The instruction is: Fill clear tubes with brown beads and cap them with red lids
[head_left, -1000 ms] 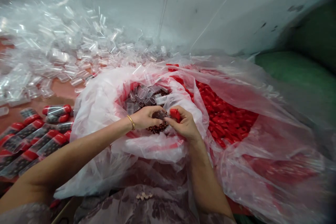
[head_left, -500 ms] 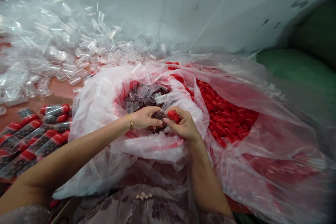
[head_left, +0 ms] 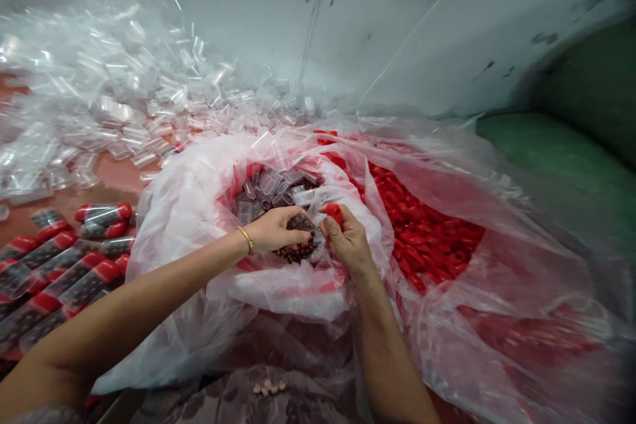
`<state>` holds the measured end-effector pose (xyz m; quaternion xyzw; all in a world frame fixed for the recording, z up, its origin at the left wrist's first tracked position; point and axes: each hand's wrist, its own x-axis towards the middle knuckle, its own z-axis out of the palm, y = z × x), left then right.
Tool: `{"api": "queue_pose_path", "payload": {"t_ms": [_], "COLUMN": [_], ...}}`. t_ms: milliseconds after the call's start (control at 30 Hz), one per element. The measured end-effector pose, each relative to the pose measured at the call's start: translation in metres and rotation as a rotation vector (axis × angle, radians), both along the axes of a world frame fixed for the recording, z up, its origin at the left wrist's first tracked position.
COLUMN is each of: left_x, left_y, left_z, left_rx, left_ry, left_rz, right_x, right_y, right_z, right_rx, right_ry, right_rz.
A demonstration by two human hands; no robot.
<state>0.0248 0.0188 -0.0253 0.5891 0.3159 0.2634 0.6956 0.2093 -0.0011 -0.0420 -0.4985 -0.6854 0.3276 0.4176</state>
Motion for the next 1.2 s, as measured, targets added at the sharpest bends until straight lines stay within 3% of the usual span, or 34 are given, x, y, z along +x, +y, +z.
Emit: {"api": "queue_pose_path", "payload": {"t_ms": [200,367,500,667,933,1200], "left_x": [0.000,0.001,0.001,0.000,-0.003,-0.002], "left_y": [0.001,-0.001,-0.001,-0.001,-0.007,-0.007], "left_z": [-0.001,-0.001,-0.001,-0.004,0.001,0.009], "left_rx": [0.202,0.179,0.151,0.215,0.333,0.513], "left_ry": [0.121,-0.002,-0.033,0.055,0.110,0.250], "left_rz": [0.042,0.016,0.006,0.030,0.058,0.109], "right_x": [-0.004,-0.006,-0.007,-0.006,-0.010,-0.018], "right_y": [-0.001,-0.004,-0.004,-0.006,-0.012,-0.014], "right_z": [0.006,0.009,0.011,0.006,0.010,0.012], "right_rx": [0.030,-0.103,-0.095,-0.008,0.164,0.147], "right_ry": [-0.124,-0.056,-0.045,-0.050,-0.183,-0.192], "right_rz": [0.126,0.221,0.192,0.084,0.065,0.060]}}
